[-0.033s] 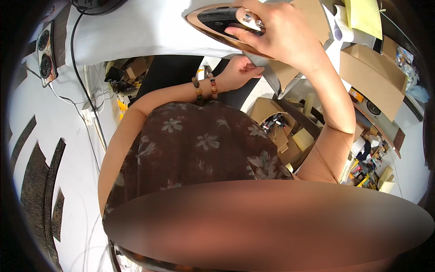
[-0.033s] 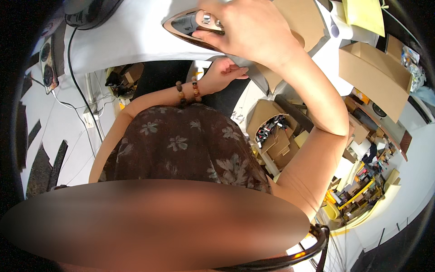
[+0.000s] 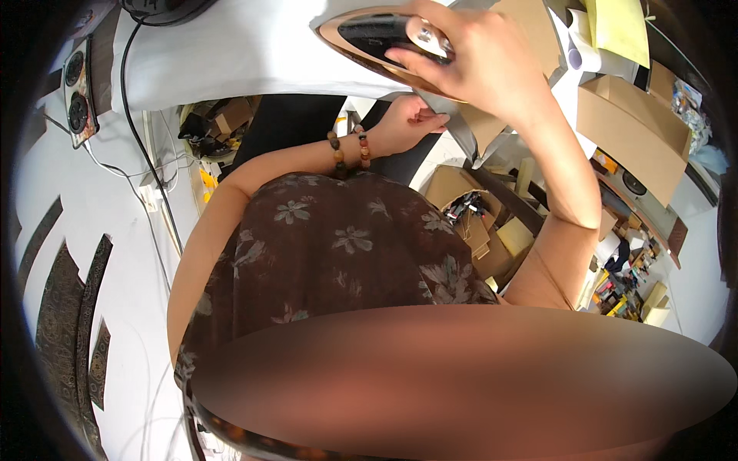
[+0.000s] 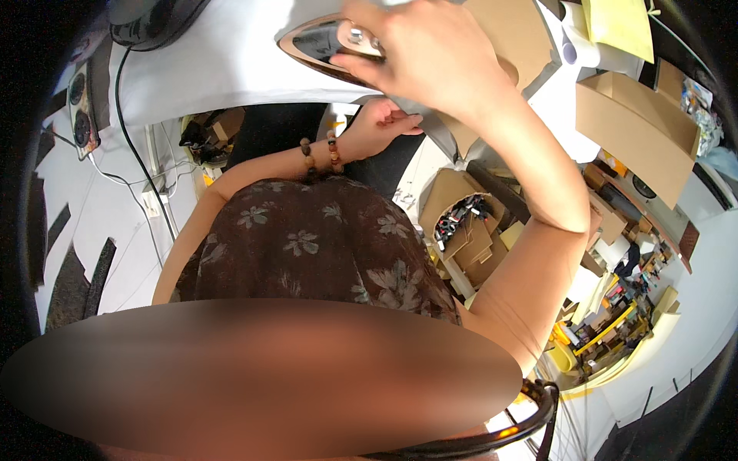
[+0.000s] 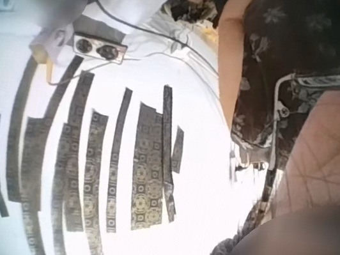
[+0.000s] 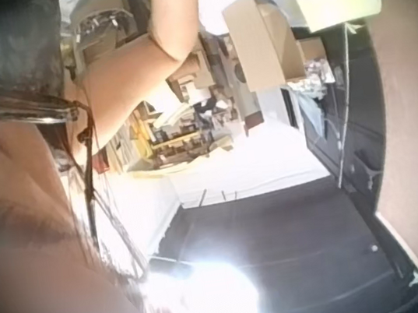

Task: The person is sewing a piece of fabric onto a cardboard template. They use a needle and thread to stitch the fabric, then trim the excess with scissors. Finally, they iron the fabric to smooth it out.

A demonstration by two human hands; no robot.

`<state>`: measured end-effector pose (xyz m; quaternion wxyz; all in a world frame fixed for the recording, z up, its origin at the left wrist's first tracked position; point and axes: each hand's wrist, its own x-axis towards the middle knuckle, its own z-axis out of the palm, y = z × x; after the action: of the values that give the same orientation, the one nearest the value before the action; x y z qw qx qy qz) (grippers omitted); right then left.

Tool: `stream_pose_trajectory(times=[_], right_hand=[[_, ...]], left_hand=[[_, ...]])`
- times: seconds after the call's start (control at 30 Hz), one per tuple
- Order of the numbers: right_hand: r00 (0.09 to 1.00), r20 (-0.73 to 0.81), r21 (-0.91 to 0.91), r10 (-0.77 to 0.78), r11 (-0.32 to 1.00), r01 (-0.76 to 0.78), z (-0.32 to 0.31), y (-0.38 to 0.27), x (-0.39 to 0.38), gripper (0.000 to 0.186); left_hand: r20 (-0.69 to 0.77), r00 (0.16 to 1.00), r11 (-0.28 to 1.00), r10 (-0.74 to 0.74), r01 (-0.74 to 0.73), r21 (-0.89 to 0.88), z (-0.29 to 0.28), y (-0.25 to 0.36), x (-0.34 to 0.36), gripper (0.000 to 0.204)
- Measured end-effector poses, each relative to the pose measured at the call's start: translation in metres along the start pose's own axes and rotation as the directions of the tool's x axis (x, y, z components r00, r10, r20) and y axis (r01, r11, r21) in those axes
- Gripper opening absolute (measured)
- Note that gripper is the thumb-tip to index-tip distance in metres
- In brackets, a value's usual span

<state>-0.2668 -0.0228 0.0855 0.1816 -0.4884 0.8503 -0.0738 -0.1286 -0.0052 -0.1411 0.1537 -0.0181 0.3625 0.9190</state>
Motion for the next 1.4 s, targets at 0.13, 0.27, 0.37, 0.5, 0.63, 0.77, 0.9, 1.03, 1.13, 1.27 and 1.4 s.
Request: stream_pose_trajectory(times=[0.13, 0.27, 0.37, 0.5, 0.63, 0.77, 0.9, 1.03, 1.13, 1.27, 1.4], right_hand=[[0.992, -0.127, -0.155, 0.023, 0.987, -0.043, 0.024, 0.015, -0.025, 0.043], [0.992, -0.119, -0.144, 0.040, 0.988, -0.057, 0.023, 0.029, -0.041, 0.045], [0.989, -0.133, -0.097, 0.060, 0.993, -0.073, 0.014, 0.038, -0.050, 0.045], [0.974, -0.131, 0.006, 0.184, 0.983, -0.185, -0.001, 0.067, -0.063, 0.039], [0.966, -0.140, 0.044, 0.219, 0.976, -0.214, -0.004, 0.054, -0.059, 0.040], [0.990, -0.129, -0.002, 0.052, 0.999, -0.053, 0.013, 0.029, -0.050, 0.043], [0.994, -0.080, -0.121, 0.070, 0.990, -0.079, 0.012, 0.022, -0.048, 0.043], [0.990, -0.075, -0.120, 0.115, 0.985, -0.124, 0.012, 0.014, -0.048, 0.043], [0.985, -0.052, -0.064, 0.163, 0.984, -0.167, -0.003, 0.027, -0.051, 0.044], [0.986, -0.042, -0.027, 0.158, 0.987, -0.160, -0.004, 0.037, -0.058, 0.048], [0.983, -0.041, -0.015, 0.179, 0.984, -0.180, -0.012, 0.040, -0.062, 0.046]], left_hand=[[-0.009, 1.000, 0.999, -0.003, 0.003, 0.038, -0.001, -0.012, -0.002, 0.015], [0.017, 1.000, 0.990, -0.016, 0.014, 0.138, 0.000, -0.003, -0.004, 0.018], [0.006, 0.999, 0.994, 0.036, -0.037, 0.105, 0.002, -0.005, 0.001, 0.021], [0.025, 0.985, 0.926, -0.172, 0.154, 0.344, -0.001, 0.016, 0.010, 0.026], [0.039, 0.993, 0.990, -0.116, 0.112, 0.080, -0.003, -0.009, 0.018, 0.023], [0.112, 0.994, 0.999, -0.010, 0.005, 0.044, -0.002, -0.007, 0.015, 0.021], [0.137, 0.990, 0.998, 0.035, -0.028, -0.053, -0.001, -0.011, 0.016, 0.025], [0.148, 0.989, 0.952, 0.015, -0.060, 0.301, -0.010, -0.005, 0.013, 0.020], [0.088, 0.986, 0.974, 0.138, -0.152, 0.171, 0.016, -0.013, 0.025, 0.017], [0.102, 0.981, 0.964, 0.162, -0.180, 0.195, 0.028, -0.016, 0.032, 0.018], [0.155, 0.952, 0.903, 0.262, -0.299, 0.309, 0.034, -0.027, 0.035, 0.017]])
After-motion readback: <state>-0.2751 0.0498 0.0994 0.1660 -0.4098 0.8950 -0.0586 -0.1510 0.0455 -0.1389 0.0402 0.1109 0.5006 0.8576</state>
